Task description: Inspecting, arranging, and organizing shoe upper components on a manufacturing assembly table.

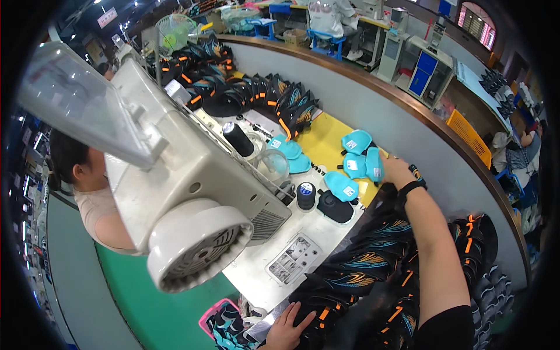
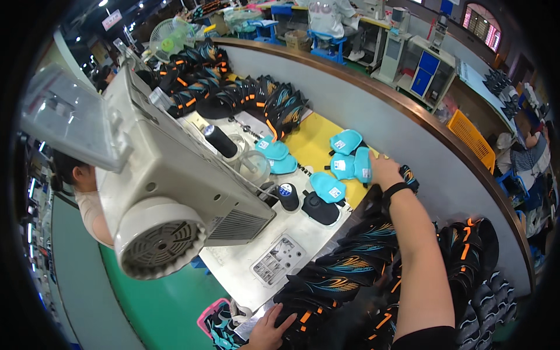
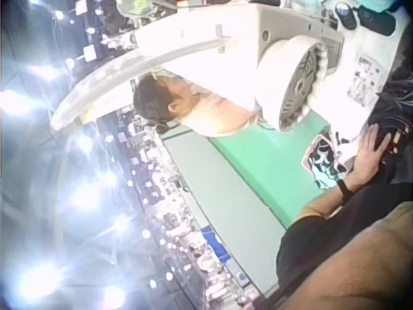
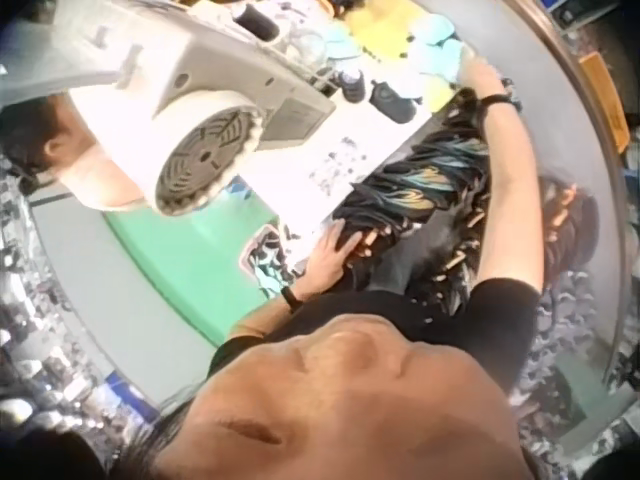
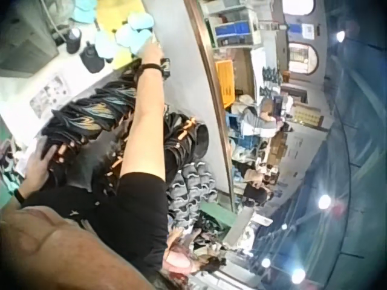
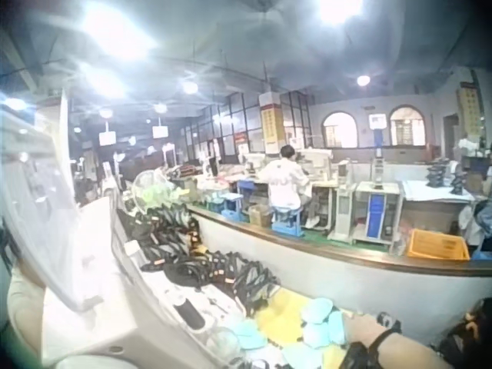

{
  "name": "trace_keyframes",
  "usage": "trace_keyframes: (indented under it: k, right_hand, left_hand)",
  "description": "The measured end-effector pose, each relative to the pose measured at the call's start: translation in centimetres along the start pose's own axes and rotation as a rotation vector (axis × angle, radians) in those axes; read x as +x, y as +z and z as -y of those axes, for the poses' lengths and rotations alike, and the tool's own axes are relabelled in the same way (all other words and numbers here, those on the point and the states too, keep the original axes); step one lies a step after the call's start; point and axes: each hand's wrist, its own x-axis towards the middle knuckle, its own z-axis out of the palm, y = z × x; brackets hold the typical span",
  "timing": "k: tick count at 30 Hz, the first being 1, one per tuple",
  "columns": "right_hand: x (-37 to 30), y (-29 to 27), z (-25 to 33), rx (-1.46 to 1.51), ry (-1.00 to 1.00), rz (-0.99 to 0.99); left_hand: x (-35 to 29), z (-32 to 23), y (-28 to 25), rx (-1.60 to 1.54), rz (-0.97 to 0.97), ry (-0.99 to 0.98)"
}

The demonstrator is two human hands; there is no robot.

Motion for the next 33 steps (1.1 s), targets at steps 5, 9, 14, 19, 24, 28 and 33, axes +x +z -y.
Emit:
trace_keyframes:
  k: [5, 9, 14, 19, 24, 28, 33]
  right_hand:
    - [3.1, 4.1, -1.0, 0.020, -0.114, -0.173]
    - [2.0, 2.4, 4.8, 0.203, -0.097, -0.135]
    - [1.7, 2.4, 10.3, 0.467, -0.301, -0.282]
    - [1.8, -0.5, 9.6, 0.069, -0.230, -0.402]
    - [5.3, 4.8, -2.8, -0.172, -0.337, -0.363]
    - [3.5, 4.7, -3.8, -0.001, -0.200, -0.166]
    - [6.5, 4.6, -4.8, 0.083, -0.163, -0.251]
  left_hand:
    - [0.4, 1.2, 0.7, -0.007, 0.006, 0.019]
    - [0.2, 1.6, 0.7, 0.022, -0.014, 0.036]
    - [0.7, 1.7, 1.1, -0.003, -0.019, 0.050]
    - [0.6, 1.7, 0.7, -0.028, -0.037, 0.020]
    - [0.1, 2.1, 0.5, -0.066, -0.020, 0.048]
    - [0.3, 1.8, -1.0, -0.161, 0.099, 0.052]
    - [-0.4, 1.3, -1.9, -0.202, 0.102, 0.062]
